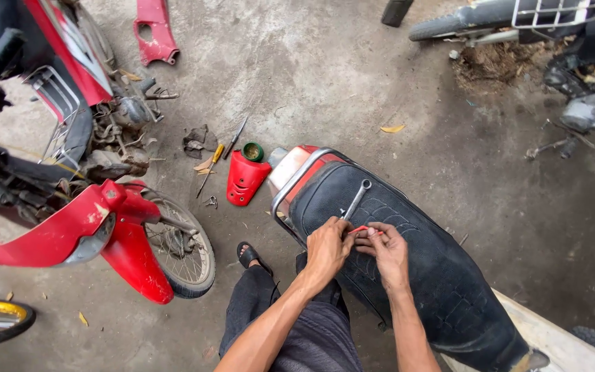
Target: The person works on the wiring of a red motorcycle, focusing on the area beneath the handlebars and instrument cluster. They use a red-handled tool to strip wire insulation and then connect the exposed wires by hand.
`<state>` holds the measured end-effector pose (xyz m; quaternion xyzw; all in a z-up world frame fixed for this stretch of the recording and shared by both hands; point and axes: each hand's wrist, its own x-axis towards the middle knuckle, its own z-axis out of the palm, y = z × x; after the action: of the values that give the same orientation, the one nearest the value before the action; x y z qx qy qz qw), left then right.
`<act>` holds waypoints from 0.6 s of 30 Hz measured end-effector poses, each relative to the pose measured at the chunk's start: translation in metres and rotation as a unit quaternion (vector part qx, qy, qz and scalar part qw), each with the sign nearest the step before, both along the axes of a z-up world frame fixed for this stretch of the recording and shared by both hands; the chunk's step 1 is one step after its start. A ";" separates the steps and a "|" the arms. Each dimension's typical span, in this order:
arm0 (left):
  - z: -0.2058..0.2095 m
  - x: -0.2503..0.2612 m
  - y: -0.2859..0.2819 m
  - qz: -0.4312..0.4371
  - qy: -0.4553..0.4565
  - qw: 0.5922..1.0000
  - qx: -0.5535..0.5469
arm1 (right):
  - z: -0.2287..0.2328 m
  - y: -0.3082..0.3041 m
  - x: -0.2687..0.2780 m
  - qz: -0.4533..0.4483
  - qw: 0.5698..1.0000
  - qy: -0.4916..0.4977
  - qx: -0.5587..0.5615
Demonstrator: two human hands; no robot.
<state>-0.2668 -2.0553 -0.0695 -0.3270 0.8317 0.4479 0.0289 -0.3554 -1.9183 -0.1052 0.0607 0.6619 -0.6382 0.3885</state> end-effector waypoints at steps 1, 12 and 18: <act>0.003 0.002 -0.001 0.015 -0.001 1.000 -0.006 | -0.011 0.002 -0.009 0.015 1.000 -0.001 -0.006; 0.008 0.125 -0.023 0.186 -0.023 0.981 0.055 | 0.003 -0.033 -0.037 0.163 0.970 0.118 0.136; 0.031 0.199 -0.034 0.353 -0.012 0.924 0.146 | -0.039 -0.009 -0.056 0.183 0.967 0.154 0.082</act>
<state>-0.0679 -2.0889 -0.0386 -0.5967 0.5874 0.5418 -0.0736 -0.4111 -1.9269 -0.1445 -0.1292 0.7638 -0.5013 0.3855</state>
